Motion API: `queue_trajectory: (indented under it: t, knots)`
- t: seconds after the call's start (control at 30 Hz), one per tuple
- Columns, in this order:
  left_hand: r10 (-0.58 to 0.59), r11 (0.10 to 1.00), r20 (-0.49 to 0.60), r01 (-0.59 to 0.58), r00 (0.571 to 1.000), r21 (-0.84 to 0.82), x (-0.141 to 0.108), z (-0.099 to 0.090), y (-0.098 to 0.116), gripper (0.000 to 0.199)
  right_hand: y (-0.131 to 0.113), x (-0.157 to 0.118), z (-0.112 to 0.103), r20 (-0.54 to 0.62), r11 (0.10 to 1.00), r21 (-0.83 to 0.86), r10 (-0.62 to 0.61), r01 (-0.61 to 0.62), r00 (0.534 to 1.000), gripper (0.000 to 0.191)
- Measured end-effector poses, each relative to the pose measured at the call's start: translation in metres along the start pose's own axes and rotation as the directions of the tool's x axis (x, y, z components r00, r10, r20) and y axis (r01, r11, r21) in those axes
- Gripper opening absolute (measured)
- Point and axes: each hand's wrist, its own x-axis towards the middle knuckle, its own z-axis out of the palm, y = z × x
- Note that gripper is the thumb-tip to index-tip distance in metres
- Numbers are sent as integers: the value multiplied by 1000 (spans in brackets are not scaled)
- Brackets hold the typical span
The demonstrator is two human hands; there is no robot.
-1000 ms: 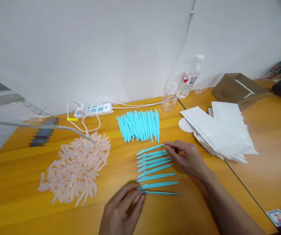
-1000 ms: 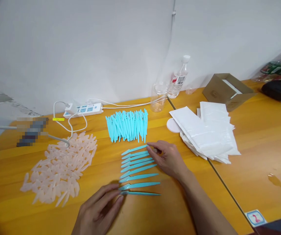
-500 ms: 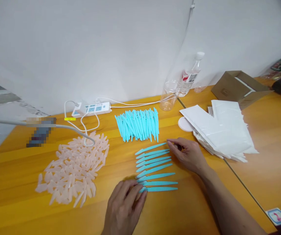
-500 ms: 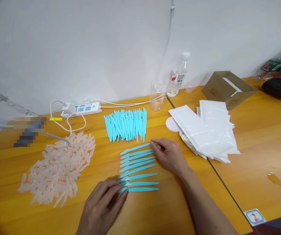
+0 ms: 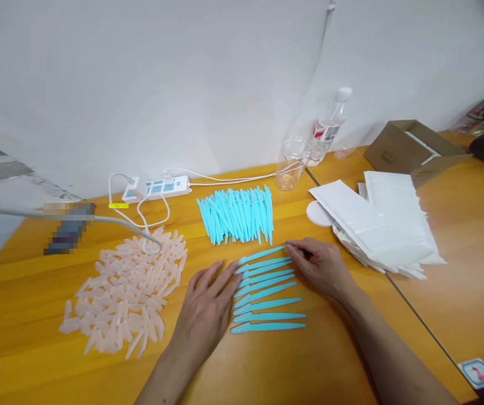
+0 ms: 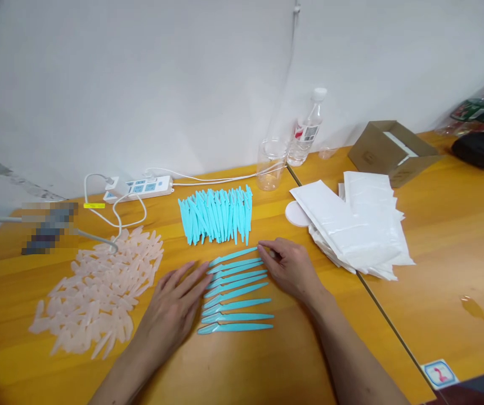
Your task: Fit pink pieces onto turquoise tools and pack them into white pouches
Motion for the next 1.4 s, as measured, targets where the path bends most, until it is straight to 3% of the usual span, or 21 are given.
queue_trajectory:
  t: [0.27,0.47,0.73,1.07,1.13,1.2,1.27,1.33,1.4]
  knots:
    - [8,1000,45,-8,999,2,0,12,-7,58,3,0,-1,12,1000,-5,7,-7,1000,25]
    - [55,998,30,-55,998,20,-4,7,-8,65,3,-1,0,8,1000,-11,-3,3,1000,24]
    - [220,976,92,-218,971,-29,-29,0,-7,71,2,-1,0,7,1000,-9,-11,11,1000,25]
    - [202,979,97,-196,975,-63,-32,9,-7,73,-2,-1,0,3,999,-40,-16,16,1000,27]
    - [197,974,53,-190,979,-122,-33,2,-7,71,-9,-2,-11,-25,996,-78,-43,41,999,27]
    - [144,971,-16,-144,989,-189,-36,-8,-6,67,-13,-3,-34,-130,986,-162,-51,29,990,27]
    - [31,967,-93,-53,995,-249,-39,-18,-5,64,-6,-3,-65,-318,940,-322,3,-111,948,30]
    - [-99,951,-171,42,980,-308,-42,-24,-3,60,14,-3,-96,-466,769,-534,78,-351,881,45]
    - [-193,928,-228,102,954,-359,-42,-25,-2,53,45,-4,-120,-426,620,-631,226,-466,876,59]
